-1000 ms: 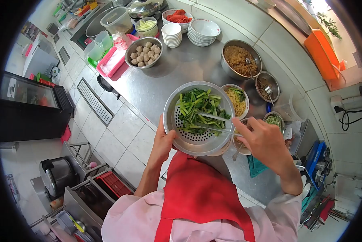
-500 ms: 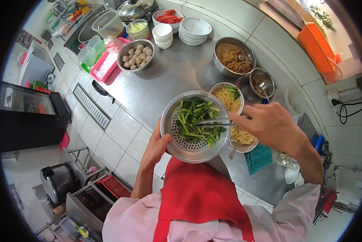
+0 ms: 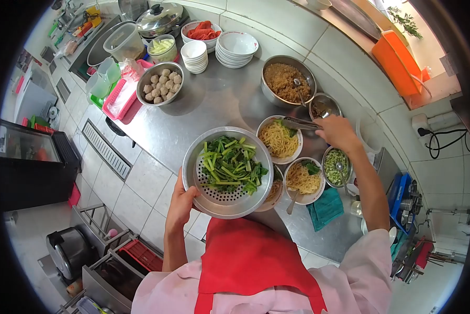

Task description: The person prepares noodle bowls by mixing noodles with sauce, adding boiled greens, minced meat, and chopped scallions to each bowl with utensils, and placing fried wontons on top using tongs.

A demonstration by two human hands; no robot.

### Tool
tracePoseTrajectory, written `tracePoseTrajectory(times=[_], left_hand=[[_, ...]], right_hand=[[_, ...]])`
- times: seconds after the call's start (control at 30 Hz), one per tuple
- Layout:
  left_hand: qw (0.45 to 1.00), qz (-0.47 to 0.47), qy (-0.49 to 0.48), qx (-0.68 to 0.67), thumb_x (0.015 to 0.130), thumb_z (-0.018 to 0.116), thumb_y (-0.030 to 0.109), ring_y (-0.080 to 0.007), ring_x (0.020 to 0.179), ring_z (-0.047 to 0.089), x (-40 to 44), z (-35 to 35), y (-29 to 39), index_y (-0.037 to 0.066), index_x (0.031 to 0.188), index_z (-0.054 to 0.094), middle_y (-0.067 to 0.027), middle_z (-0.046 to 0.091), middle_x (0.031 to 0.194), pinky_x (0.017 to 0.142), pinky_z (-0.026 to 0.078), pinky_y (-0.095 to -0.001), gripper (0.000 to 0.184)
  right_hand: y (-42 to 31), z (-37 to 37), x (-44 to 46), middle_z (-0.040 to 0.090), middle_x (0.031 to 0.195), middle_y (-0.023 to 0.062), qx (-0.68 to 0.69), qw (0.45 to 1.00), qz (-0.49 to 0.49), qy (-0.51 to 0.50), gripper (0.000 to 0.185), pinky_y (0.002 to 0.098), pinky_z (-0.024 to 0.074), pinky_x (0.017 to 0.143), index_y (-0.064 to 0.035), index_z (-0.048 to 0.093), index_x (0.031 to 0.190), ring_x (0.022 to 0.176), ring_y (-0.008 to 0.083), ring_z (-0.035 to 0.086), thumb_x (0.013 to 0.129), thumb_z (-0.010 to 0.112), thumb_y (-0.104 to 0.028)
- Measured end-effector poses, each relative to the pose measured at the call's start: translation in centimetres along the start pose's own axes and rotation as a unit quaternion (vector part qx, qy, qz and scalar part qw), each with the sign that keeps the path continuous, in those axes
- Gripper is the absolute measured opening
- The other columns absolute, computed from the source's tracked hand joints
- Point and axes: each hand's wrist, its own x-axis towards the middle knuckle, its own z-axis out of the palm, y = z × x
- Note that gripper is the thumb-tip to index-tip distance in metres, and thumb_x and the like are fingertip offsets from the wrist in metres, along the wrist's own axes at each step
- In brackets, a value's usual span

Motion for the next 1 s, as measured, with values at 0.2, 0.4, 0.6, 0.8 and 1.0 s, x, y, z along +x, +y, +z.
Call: tracePoseTrajectory(times=[0.2, 0.4, 0.6, 0.8, 1.0], left_hand=[[1.000, 0.000, 0.020, 0.006, 0.071, 0.043, -0.001, -0.0135, 0.076, 0.058, 0.1, 0.2, 0.3, 0.013, 0.141, 0.033, -0.0074, 0.057, 0.102, 0.052, 0.050, -0.0260, 0.072], [0.999, -0.031, 0.023, 0.014, 0.071, 0.043, -0.001, -0.0139, 0.076, 0.060, -0.1, 0.5, 1.2, 0.013, 0.140, 0.032, -0.0079, 0.058, 0.101, 0.050, 0.050, -0.0269, 0.072], [1.000, -0.006, 0.025, -0.004, 0.070, 0.043, -0.001, -0.0137, 0.080, 0.059, -0.1, 0.7, 0.9, 0.012, 0.141, 0.032, -0.0074, 0.057, 0.102, 0.056, 0.051, -0.0262, 0.073], [1.000, -0.003, 0.004, -0.015, 0.070, 0.043, -0.002, -0.0154, 0.078, 0.057, -0.2, 1.0, 0.3, 0.009, 0.137, 0.034, -0.0078, 0.055, 0.105, 0.062, 0.051, -0.0275, 0.069], [0.987, -0.029, -0.156, -0.006, 0.072, 0.042, -0.002, -0.0214, 0.095, 0.061, 0.4, 3.8, 1.8, 0.007, 0.135, 0.032, -0.0128, 0.055, 0.112, 0.064, 0.060, -0.0294, 0.064]], right_hand=[[-0.5, -2.3, 0.2, 0.066, 0.088, 0.0176, -0.021, 0.998, 0.010, -0.053, 0.031, 0.0449, 0.0502, 0.076, -0.0073, 0.064, 0.109, 0.085, 0.0346, 0.064, 0.081, 0.067, -0.022], [-0.4, -2.1, -0.9, 0.066, 0.088, 0.0177, 0.015, 0.999, 0.020, -0.025, 0.033, 0.0448, 0.0497, 0.075, -0.0091, 0.063, 0.112, 0.086, 0.0343, 0.063, 0.081, 0.067, -0.022], [-2.2, -1.1, -2.9, 0.066, 0.088, 0.0166, 0.027, 0.997, 0.054, -0.047, 0.033, 0.0450, 0.0499, 0.075, -0.0095, 0.065, 0.110, 0.086, 0.0345, 0.063, 0.080, 0.068, -0.023], [-1.2, 0.4, -7.4, 0.066, 0.086, 0.0184, 0.031, 0.995, 0.090, 0.035, 0.028, 0.0436, 0.0506, 0.069, -0.0055, 0.064, 0.102, 0.080, 0.0340, 0.065, 0.081, 0.067, -0.024], [-10.5, -2.8, -20.0, 0.065, 0.081, 0.0181, 0.339, 0.914, 0.105, 0.198, 0.048, 0.0389, 0.0477, 0.064, -0.0050, 0.058, 0.121, 0.071, 0.0328, 0.063, 0.080, 0.070, -0.026]])
